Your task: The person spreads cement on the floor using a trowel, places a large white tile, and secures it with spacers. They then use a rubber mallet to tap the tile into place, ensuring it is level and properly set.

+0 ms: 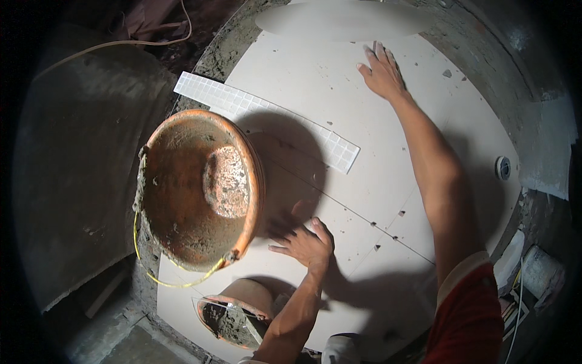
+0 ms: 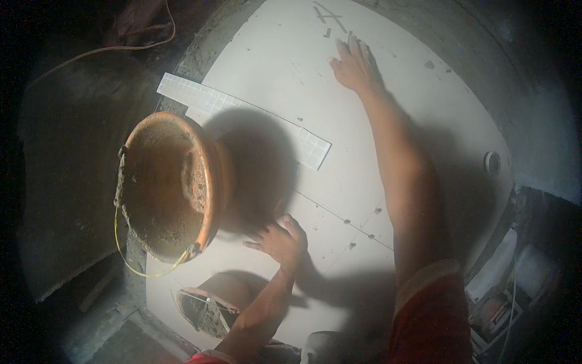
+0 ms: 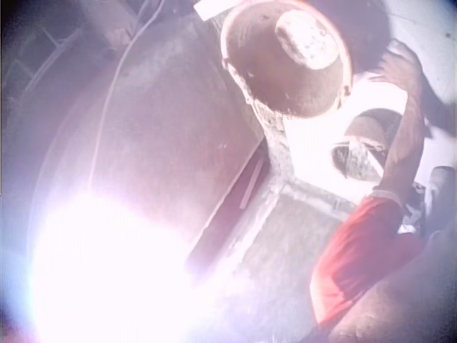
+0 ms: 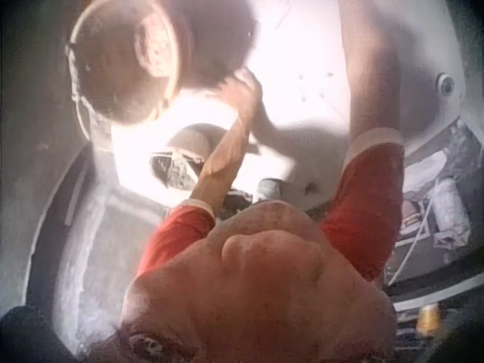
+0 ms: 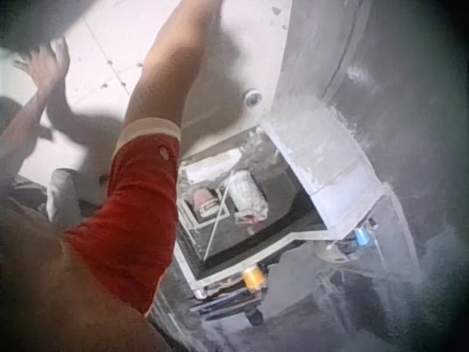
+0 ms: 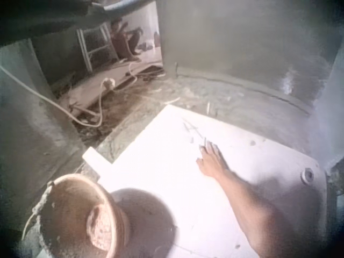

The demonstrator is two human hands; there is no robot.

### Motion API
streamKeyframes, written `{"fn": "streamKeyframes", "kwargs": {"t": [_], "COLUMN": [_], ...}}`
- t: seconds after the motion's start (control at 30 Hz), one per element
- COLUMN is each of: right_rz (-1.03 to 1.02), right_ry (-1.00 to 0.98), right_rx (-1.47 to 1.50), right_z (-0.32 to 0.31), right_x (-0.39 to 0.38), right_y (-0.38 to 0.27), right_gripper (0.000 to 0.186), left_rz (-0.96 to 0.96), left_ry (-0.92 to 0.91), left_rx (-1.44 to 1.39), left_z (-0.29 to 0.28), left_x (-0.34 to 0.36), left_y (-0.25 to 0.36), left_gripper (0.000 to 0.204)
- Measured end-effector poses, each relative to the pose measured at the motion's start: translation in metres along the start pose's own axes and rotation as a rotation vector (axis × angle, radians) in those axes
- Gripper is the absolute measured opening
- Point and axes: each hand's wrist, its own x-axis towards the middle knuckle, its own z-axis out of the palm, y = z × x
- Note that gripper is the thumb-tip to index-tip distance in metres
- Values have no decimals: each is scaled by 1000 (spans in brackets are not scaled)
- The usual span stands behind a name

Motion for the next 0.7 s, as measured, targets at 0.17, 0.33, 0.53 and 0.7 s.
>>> {"fn": "streamKeyframes", "kwargs": {"t": [0.17, 0.33, 0.53, 0.7], "right_rz": [128, 59, -143, -282], "right_ry": [-118, -131, -144, -138], "right_rx": [-56, -119, -185, -141], "right_z": [2, 16, 11, -9], "right_x": [50, 72, -24, -185], "right_y": [-19, -20, -4, -9], "right_gripper": [72, 69, 60, 57], "left_rz": [79, 82, 103, 174], "left_ry": [163, 122, 197, 465], "left_rx": [-90, -89, -134, -17], "left_z": [4, 3, 7, 23], "left_x": [1, 3, -1, 5], "left_y": [-2, -4, -3, -5], "left_gripper": [95, 95, 82, 79]}}
